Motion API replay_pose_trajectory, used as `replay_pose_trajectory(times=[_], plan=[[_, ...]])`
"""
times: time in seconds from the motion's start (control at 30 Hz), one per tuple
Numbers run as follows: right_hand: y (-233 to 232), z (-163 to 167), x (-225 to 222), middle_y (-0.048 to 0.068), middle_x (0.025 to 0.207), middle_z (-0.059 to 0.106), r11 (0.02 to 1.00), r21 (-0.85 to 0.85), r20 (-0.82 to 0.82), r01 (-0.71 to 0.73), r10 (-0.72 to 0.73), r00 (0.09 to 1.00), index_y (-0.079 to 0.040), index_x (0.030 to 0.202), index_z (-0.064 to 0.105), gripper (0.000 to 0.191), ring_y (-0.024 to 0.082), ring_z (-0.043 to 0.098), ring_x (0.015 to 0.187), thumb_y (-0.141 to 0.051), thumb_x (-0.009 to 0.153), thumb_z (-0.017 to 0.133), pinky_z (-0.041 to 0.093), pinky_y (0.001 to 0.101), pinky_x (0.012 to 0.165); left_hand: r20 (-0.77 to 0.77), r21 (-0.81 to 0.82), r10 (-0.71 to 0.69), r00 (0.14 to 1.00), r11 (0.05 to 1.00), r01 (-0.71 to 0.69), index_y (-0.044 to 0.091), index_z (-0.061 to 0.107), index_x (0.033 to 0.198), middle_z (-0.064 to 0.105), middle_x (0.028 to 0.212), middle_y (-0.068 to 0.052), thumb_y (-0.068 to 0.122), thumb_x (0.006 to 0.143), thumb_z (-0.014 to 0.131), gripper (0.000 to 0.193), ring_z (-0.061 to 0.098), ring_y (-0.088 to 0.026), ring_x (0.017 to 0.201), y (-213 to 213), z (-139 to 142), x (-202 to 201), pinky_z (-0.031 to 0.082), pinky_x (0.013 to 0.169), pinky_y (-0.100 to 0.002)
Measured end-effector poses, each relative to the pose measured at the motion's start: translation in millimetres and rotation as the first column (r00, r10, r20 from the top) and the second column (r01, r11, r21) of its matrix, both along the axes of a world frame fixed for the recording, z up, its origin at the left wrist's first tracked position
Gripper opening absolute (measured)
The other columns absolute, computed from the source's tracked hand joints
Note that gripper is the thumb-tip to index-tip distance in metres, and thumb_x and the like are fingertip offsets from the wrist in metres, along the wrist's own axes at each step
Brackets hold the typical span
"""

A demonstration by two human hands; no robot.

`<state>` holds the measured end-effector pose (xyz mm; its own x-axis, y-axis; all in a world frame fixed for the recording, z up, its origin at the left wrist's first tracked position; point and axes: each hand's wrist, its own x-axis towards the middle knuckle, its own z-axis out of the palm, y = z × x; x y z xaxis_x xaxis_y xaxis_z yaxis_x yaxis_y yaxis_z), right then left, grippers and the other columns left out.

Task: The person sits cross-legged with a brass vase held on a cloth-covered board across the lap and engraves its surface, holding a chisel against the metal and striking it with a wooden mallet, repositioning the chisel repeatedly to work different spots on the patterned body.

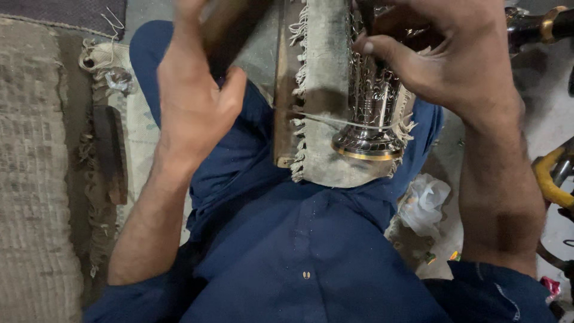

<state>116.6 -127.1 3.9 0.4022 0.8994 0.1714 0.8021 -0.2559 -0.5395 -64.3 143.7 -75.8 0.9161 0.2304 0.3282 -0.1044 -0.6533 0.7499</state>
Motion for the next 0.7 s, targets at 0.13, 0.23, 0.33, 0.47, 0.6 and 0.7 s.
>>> replay_pose_trajectory(times=[0.13, 0.23, 0.33, 0.47, 0.6, 0.7], plan=[[1, 3, 2, 0.018, 0.110, 0.074, 1.000, 0.006, -0.030, 0.004, -0.004, 1.000, 0.009, 0.131, 0.065, 0.024, 0.023, 0.076, 0.106, 0.008, 0.109, 0.074, 0.065, 0.0308, 0.092, -0.041, 0.157, 0.034, 0.999, 0.987, -0.027, 0.009, 0.044, 0.149, 0.059, 0.123, -0.023, -0.004, 0.084, 0.073, 0.072, 0.057, -0.045, 0.117, 1, 1, 4, 0.047, 0.100, -0.051], [3, 7, 3, 0.018, 0.109, 0.074, 1.000, -0.003, -0.041, 0.021, -0.021, 0.999, 0.008, 0.130, 0.065, 0.025, 0.022, 0.076, 0.105, 0.007, 0.106, 0.074, 0.065, 0.0315, 0.092, 0.032, 0.033, 0.027, 0.999, 0.999, -0.028, 0.006, 0.043, 0.147, 0.057, 0.136, -0.021, -0.004, 0.089, 0.070, 0.065, 0.056, -0.041, 0.129, 2, 1, 9, 0.048, 0.110, -0.046], [7, 11, 3, 0.017, 0.105, 0.075, 0.994, -0.061, -0.055, 0.087, -0.091, 0.994, 0.004, 0.119, 0.068, 0.016, 0.022, 0.077, 0.099, 0.006, 0.108, 0.079, 0.065, 0.0312, 0.085, -0.081, 0.122, 0.055, 0.995, 0.992, -0.045, 0.005, 0.051, 0.139, 0.060, 0.128, -0.022, -0.001, 0.089, 0.075, 0.055, 0.058, -0.042, 0.122, 3, -1, 10, 0.047, 0.106, -0.049], [11, 17, 5, 0.016, 0.100, 0.075, 0.989, -0.084, -0.051, 0.123, -0.127, 0.991, 0.003, 0.114, 0.070, 0.014, 0.022, 0.077, 0.094, 0.004, 0.108, 0.082, 0.063, 0.0313, 0.081, -0.009, 0.043, 0.041, 0.999, 0.998, -0.041, 0.004, 0.050, 0.144, 0.060, 0.139, -0.020, -0.001, 0.093, 0.073, 0.056, 0.057, -0.042, 0.128, 4, -3, 11, 0.047, 0.110, -0.048], [14, 19, 8, 0.016, 0.100, 0.075, 0.992, -0.062, -0.064, 0.108, -0.112, 0.992, 0.004, 0.115, 0.069, 0.015, 0.021, 0.077, 0.094, 0.004, 0.109, 0.083, 0.063, 0.0305, 0.080, 0.045, 0.042, 0.059, 0.997, 0.997, -0.061, 0.005, 0.048, 0.146, 0.059, 0.138, -0.020, -0.004, 0.093, 0.069, 0.059, 0.055, -0.041, 0.129, 7, 1, 15, 0.047, 0.112, -0.046], [16, 20, 9, 0.017, 0.101, 0.075, 0.993, -0.051, -0.091, 0.111, -0.115, 0.989, 0.004, 0.117, 0.068, 0.016, 0.021, 0.077, 0.095, 0.005, 0.110, 0.082, 0.063, 0.0299, 0.081, 0.031, -0.035, 0.036, 0.999, 0.999, -0.035, 0.005, 0.047, 0.144, 0.059, 0.133, -0.022, -0.003, 0.093, 0.071, 0.057, 0.055, -0.042, 0.126, 8, 9, 17, 0.048, 0.110, -0.047]])
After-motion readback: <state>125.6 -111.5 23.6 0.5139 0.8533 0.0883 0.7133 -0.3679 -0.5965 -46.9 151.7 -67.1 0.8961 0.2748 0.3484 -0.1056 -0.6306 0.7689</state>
